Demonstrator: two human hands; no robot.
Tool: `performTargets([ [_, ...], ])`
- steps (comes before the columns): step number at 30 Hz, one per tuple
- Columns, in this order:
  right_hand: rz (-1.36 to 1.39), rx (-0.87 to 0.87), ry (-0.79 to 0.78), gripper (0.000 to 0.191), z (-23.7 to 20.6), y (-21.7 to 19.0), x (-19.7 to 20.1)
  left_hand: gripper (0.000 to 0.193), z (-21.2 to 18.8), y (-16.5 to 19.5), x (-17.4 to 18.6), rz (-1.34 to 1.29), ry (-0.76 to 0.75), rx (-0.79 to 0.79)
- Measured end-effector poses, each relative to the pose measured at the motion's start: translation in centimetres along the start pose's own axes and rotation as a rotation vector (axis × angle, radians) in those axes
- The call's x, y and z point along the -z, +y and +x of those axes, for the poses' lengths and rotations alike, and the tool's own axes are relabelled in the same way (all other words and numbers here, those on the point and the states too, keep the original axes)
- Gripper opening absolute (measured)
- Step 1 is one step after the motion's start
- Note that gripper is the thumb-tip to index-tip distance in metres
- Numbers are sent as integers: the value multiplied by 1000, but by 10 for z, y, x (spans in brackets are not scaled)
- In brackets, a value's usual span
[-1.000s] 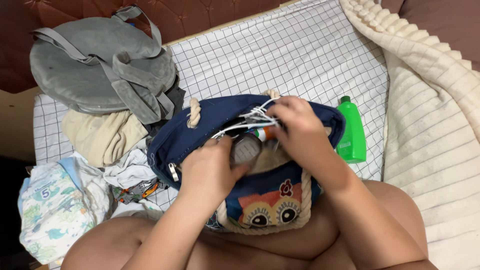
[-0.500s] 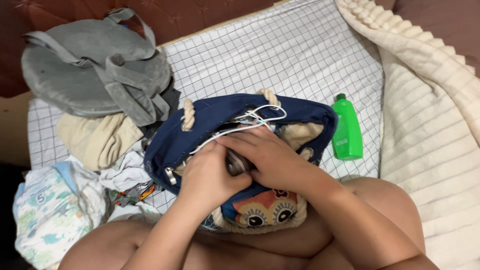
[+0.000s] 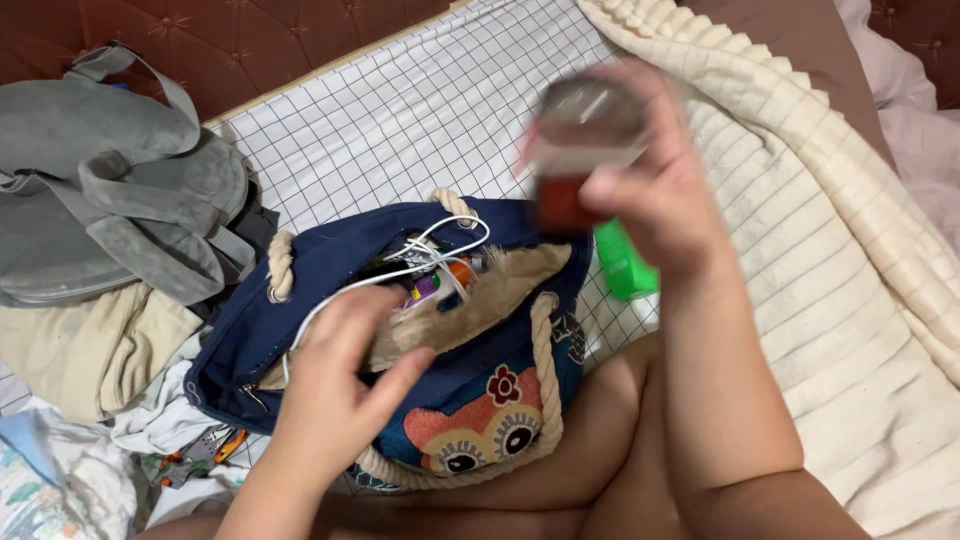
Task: The person sits on a bed with a patterned handbag on their lap and removes its contents one at a time, placing toiletry bottles, wipes, cables, a pouch and other personal items onto the bed beside them, arranging the items in a group on the sheet.
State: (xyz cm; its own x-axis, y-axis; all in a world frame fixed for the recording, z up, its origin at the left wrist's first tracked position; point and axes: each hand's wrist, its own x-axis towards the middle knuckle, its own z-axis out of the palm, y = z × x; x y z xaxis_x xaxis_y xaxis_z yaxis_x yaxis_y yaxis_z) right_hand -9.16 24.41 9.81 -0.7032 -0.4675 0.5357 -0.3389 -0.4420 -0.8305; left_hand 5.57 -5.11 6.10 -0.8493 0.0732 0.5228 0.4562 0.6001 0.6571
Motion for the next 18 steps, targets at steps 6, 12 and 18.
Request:
performTargets([
  [6, -785, -480, 567, 67, -7, 91, 115, 22, 5, 5, -5, -68, -409, 66],
  [12, -1106, -1132, 10, 63, -24, 187, 154, 45, 1, 10, -20, 98, -684, 458],
  [18, -1383, -668, 221, 64, 5, 139, 106, 35, -10, -11, -33, 158, -723, 430],
])
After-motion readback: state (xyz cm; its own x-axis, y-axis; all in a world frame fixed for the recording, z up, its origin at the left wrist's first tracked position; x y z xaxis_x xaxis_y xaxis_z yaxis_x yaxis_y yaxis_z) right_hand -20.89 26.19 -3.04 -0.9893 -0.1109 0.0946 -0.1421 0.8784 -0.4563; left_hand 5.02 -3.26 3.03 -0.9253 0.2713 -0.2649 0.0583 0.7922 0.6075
